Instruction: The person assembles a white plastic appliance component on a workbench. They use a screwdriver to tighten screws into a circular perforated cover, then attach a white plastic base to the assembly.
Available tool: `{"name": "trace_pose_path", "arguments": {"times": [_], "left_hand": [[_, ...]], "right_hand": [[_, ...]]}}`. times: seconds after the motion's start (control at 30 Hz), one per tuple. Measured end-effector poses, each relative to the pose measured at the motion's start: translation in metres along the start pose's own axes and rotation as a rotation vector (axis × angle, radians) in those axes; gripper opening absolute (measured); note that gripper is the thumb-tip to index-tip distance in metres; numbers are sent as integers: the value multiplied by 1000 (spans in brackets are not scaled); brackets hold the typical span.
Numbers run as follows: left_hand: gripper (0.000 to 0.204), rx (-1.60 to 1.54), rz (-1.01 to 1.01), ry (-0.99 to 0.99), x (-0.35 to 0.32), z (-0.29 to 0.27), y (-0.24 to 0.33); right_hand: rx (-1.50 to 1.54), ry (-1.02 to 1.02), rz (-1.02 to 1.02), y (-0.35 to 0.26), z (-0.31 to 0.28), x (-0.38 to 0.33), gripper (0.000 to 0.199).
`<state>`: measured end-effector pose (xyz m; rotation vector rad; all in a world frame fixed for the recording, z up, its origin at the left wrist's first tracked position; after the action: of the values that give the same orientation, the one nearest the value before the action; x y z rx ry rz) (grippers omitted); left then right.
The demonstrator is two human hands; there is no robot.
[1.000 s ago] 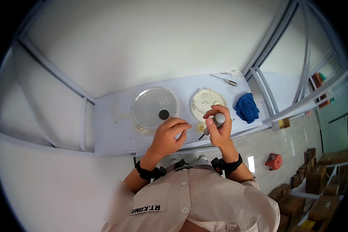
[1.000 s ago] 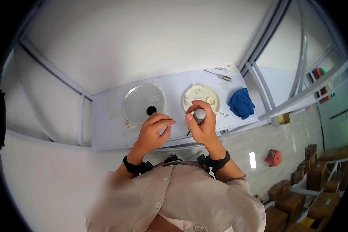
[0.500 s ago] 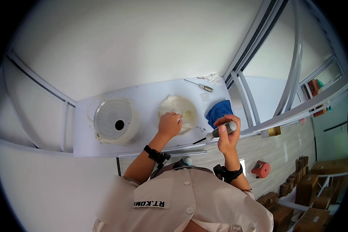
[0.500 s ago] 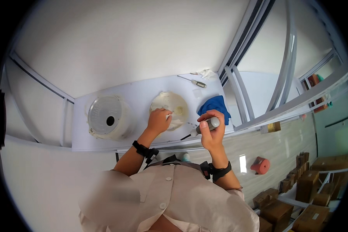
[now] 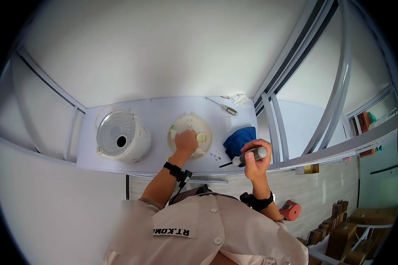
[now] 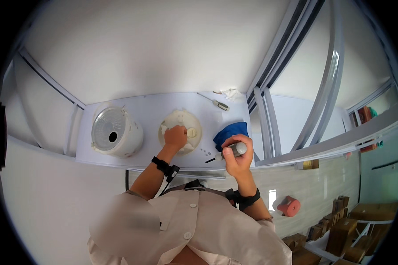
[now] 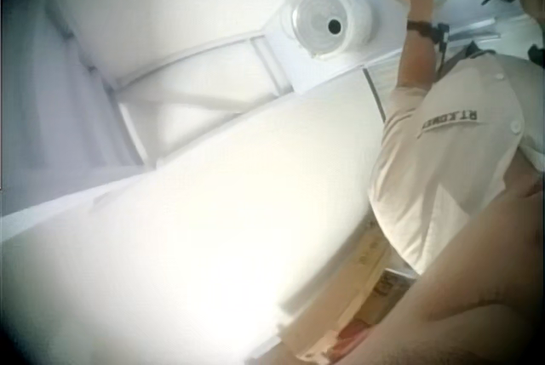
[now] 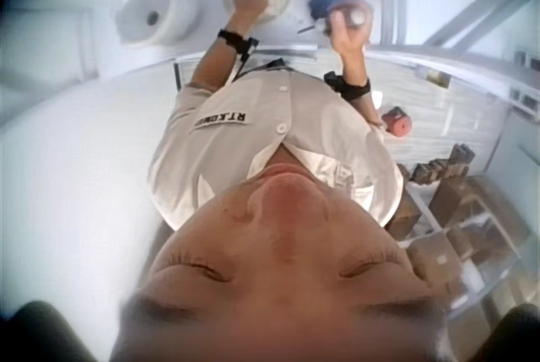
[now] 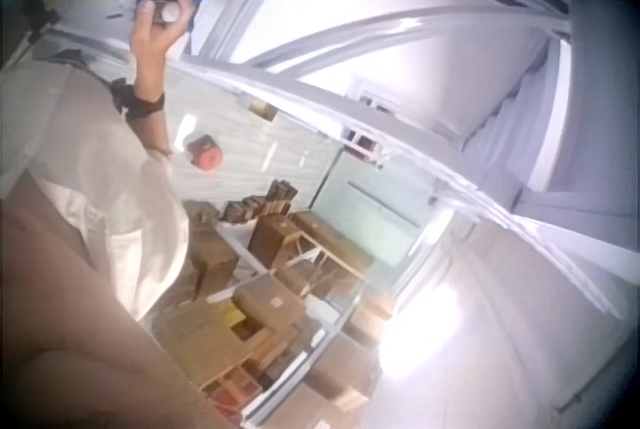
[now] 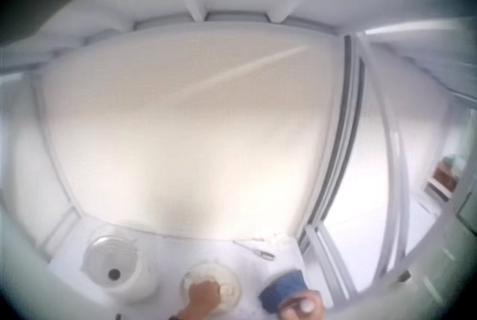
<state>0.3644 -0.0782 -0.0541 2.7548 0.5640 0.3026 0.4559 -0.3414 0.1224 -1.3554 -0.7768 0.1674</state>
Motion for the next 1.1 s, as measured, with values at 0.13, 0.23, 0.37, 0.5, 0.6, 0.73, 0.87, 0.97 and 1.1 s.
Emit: {"name": "trace_pose_path", "arguments": {"times": [0.13,0.23,0.37,0.5,0.6,0.73,0.87,0.97,1.1], "left_hand": [[16,51,20,31,-1,4,-3],[17,62,-20,-49,-1,-2,0],[13,-256,29,131,-8,-35,28],[12,-776,-45,51,-22,-79,61],[15,-948,-50,114,-35,-91,72],[17,-990,-5,190,-43,-96,67],[15,-1144,-83,193,-49,-98,61],[16,-1285,-104,257,-58,-95,48],[17,-1416,-109,326,-68,-96,35]], "right_hand": [[32,-24,29,6,-1,6,42],[31,-34,35,10,0,10,44],[47,17,3,12,1,17,48],[40,93,-11,13,7,25,51],[59,87,-1,14,11,33,51],[88,80,7,8,16,36,55],[36,120,4,3,20,37,62],[78,143,11,-3,24,39,58],[160,176,27,-7,32,43,58]]}}
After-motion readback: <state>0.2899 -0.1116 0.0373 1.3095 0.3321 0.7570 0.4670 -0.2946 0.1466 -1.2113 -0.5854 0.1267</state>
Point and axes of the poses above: each hand's wrist, its own x-axis towards the middle knuckle, its own z-axis out of the palm, y = z × x, the point moved 4 cm from there along x, towards the middle knuckle, and after that the axes turned 14 degrees about z, right-handed, at the moved point
